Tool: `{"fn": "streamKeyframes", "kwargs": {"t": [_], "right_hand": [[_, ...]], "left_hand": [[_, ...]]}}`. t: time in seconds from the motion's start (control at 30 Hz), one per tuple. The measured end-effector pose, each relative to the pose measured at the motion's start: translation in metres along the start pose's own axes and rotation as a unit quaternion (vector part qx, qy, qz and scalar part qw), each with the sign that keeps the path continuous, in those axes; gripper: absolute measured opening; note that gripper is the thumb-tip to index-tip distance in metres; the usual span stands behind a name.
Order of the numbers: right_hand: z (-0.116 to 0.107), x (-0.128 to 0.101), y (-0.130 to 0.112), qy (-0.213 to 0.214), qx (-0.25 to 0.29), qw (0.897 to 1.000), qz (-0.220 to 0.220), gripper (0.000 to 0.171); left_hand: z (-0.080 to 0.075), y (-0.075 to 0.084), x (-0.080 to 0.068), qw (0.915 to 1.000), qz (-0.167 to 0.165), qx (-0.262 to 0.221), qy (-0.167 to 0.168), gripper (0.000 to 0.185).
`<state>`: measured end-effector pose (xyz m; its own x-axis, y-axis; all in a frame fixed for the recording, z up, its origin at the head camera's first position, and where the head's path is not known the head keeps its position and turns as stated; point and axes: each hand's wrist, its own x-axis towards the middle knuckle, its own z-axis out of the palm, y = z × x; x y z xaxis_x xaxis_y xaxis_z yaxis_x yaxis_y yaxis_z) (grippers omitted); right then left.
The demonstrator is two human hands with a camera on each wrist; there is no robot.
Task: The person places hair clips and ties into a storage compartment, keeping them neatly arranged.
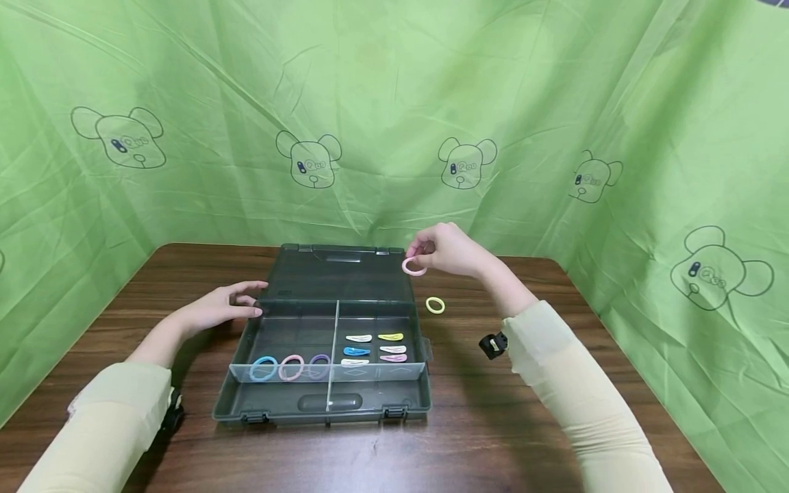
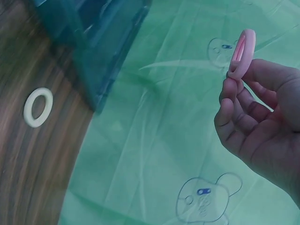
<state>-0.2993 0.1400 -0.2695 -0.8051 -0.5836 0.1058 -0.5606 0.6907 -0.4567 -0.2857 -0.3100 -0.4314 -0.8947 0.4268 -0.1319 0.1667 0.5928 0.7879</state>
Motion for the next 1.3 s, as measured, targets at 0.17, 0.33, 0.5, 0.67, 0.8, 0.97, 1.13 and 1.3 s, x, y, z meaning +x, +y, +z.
{"fn": "streamKeyframes", "kwargs": {"t": [0.17, 0.33, 0.5, 0.67, 0.8, 0.97, 1.13, 1.3], "right_hand": [[0.0, 0.005, -0.017, 0.006, 0.016, 1.0, -0.01, 0.004], [0.001, 0.011, -0.035, 0.023, 0.006, 0.999, -0.022, 0.005], [0.007, 0.018, -0.05, 0.033, 0.011, 0.999, -0.026, 0.006], [0.016, 0.027, -0.063, 0.029, 0.032, 0.998, -0.035, 0.006], [0.024, 0.034, -0.074, 0.025, 0.042, 0.998, -0.047, 0.005], [0.033, 0.041, -0.088, 0.015, 0.051, 0.997, -0.056, 0.006], [0.044, 0.05, -0.1, 0.003, 0.06, 0.996, -0.069, 0.007], [0.056, 0.06, -0.109, -0.003, 0.067, 0.994, -0.081, 0.007]], "left_hand": [[0.0, 0.001, -0.001, 1.0, 0.002, -0.004, 0.0, 0.067], [-0.001, 0.0, 0.0, 0.9999, 0.001, -0.013, -0.004, 0.067], [-0.001, -0.002, 0.001, 0.9998, 0.002, -0.019, -0.009, 0.068], [-0.002, -0.002, 0.001, 0.9997, 0.002, -0.024, -0.011, 0.068], [-0.001, -0.002, 0.002, 0.9996, 0.002, -0.025, -0.01, 0.068], [-0.001, -0.001, 0.002, 0.9997, -0.003, -0.024, -0.01, 0.068], [-0.002, 0.001, 0.0, 0.9997, -0.008, -0.024, -0.007, 0.068], [-0.002, 0.002, 0.0, 0.9998, -0.01, -0.016, -0.007, 0.068]]}}
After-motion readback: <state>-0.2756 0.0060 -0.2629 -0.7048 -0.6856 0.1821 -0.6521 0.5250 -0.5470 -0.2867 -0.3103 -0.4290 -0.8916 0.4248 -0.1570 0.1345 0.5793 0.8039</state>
